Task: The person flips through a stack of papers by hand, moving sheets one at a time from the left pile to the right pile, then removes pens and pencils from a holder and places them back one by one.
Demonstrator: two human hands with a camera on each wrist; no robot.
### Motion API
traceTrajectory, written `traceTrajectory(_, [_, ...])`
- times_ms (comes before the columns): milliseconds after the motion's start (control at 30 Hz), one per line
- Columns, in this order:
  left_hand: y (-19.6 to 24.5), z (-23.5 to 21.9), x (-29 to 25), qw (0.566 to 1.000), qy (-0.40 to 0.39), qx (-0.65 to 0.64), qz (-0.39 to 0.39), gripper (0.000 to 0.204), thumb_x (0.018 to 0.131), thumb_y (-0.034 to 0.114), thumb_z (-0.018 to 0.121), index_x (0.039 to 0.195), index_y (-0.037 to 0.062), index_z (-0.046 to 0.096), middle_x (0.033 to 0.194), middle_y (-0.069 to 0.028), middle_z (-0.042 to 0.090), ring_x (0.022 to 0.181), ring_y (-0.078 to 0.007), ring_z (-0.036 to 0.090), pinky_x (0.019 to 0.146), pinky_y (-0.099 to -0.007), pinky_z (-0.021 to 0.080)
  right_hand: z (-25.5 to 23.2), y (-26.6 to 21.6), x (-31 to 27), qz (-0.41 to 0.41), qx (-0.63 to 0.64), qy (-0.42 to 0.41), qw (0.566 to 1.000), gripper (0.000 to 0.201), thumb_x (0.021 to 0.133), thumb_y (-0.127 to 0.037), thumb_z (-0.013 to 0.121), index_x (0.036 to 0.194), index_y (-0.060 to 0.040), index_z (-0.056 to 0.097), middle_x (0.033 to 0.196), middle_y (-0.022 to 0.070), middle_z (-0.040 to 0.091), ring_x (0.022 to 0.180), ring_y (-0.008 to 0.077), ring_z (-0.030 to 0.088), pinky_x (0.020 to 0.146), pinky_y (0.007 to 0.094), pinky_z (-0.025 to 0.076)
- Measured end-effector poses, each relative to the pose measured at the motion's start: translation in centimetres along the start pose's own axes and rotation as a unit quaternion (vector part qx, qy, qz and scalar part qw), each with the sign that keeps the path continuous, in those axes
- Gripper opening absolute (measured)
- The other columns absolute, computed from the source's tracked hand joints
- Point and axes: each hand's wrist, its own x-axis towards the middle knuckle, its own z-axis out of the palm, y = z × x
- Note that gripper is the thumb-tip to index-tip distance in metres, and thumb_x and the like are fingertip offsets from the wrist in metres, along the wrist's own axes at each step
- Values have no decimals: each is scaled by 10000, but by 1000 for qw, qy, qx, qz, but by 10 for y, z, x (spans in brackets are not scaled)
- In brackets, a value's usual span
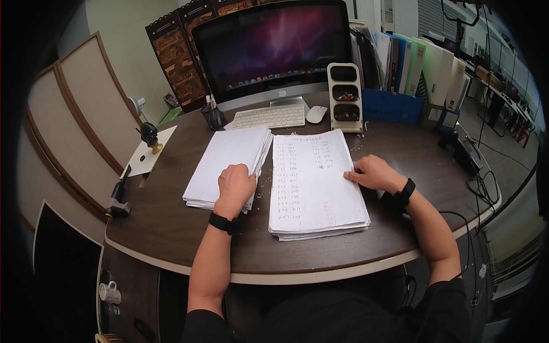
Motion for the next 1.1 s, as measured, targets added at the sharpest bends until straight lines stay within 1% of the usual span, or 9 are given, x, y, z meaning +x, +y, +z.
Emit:
traceTrajectory(367, [1,6,1,999,20,16,22,234,799,182,667,765,-48,677,778,-265,672,758,-442,671,719,-511,543,-3,-4,-1,5,-3,-4,1000,494,912,-444,632,807,30,723,725,240,665,733,406,664,717,461,527])
traceTrajectory(433, [1,7,1,999,30,18,40,198,805,138,638,746,-48,674,762,-270,664,753,-444,669,713,-516,540,-2,-3,-1,1,-3,-1,1000,493,911,-445,633,812,30,724,725,238,666,733,406,665,718,461,527])
traceTrajectory(567, [0,10,4,998,39,34,36,171,810,88,607,732,-51,671,752,-275,658,749,-449,665,708,-523,537,-3,-4,-1,0,-8,-2,1000,494,910,-446,634,817,30,727,723,239,666,731,406,665,720,458,529])
traceTrajectory(633, [-3,12,5,997,59,22,40,156,808,57,591,729,-51,671,746,-277,656,747,-454,662,705,-528,534,-4,-6,-1,8,-12,-7,1000,493,910,-445,633,807,29,725,723,237,666,730,404,665,716,459,529])
traceTrajectory(867, [-8,13,9,997,70,18,15,132,804,65,610,758,-30,689,755,-269,661,757,-447,667,713,-514,537,-1,-2,0,1,-5,-2,1000,485,907,-441,633,794,22,722,718,237,662,721,407,660,705,457,529])
traceTrajectory(933, [-9,13,11,997,82,10,5,138,819,96,628,785,-13,705,763,-254,670,758,-437,670,710,-496,541,0,-1,0,-4,-10,4,1000,484,905,-441,635,784,20,720,705,238,655,713,411,655,696,462,526])
traceTrajectory(1100, [-6,9,9,997,73,-14,-6,171,851,138,632,802,-3,714,770,-241,677,762,-427,673,710,-487,543,1,-1,-1,-5,-2,11,1000,485,904,-436,638,757,21,710,689,234,649,700,413,649,681,469,518])
